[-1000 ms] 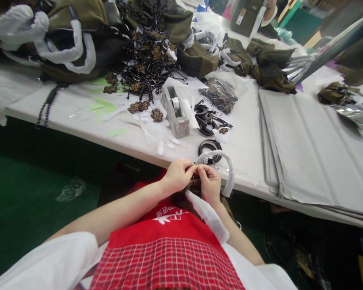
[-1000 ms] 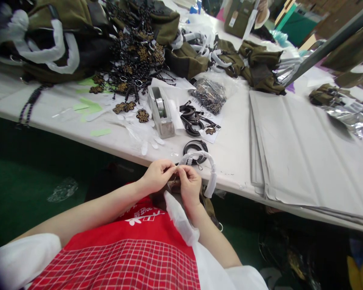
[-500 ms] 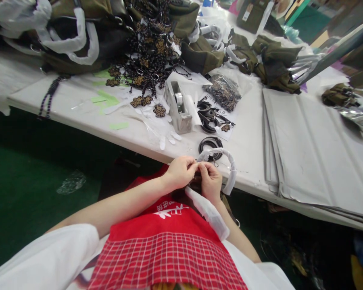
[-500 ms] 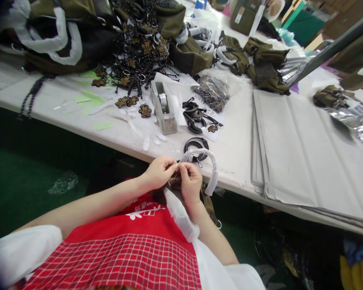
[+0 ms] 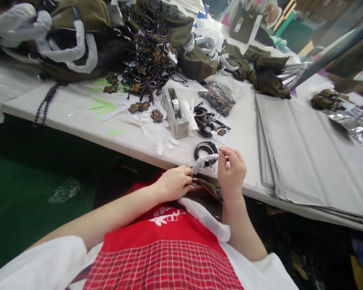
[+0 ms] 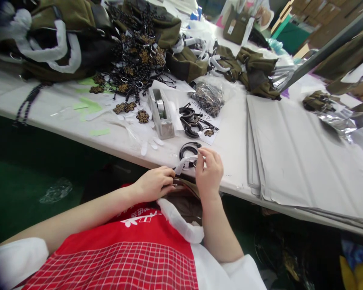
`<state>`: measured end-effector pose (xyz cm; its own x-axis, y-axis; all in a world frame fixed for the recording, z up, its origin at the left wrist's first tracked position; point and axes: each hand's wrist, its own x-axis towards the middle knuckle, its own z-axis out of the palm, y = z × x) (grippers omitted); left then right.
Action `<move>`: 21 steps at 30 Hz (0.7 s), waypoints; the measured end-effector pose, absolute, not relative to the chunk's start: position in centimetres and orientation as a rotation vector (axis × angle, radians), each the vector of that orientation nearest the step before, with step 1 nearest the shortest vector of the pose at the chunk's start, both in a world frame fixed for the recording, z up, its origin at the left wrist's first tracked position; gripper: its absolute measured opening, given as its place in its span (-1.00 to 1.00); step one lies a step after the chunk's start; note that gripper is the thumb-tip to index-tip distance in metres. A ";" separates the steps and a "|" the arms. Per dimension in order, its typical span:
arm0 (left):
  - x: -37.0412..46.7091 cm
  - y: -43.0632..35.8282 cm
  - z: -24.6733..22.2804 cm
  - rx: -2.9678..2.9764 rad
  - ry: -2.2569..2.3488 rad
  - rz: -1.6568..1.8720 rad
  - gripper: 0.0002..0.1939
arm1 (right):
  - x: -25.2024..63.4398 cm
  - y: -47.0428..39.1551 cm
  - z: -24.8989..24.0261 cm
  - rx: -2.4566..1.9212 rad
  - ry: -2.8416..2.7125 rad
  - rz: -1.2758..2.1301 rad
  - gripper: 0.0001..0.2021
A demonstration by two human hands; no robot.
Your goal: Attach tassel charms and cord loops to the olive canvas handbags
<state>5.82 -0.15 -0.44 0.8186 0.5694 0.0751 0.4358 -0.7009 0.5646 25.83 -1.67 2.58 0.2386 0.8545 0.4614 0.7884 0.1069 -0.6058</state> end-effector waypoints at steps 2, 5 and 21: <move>5.6 -0.3 -0.2 2.528 0.690 0.290 -0.78 | 27.3 0.5 2.8 -1.763 -1.679 0.058 -0.79; 5.4 -0.3 -0.1 2.583 0.673 0.278 -0.81 | 28.7 3.2 2.2 -1.956 -1.934 0.317 -0.83; 4.7 1.4 -2.1 1.779 1.155 0.791 -0.81 | 27.8 1.2 -0.3 -1.951 -2.327 0.475 -0.72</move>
<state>4.71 1.41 -2.10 0.3734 0.9259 0.0577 0.3881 -0.2124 0.8968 27.80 1.22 -0.26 -0.1927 0.9706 -0.1443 0.9494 0.1473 -0.2773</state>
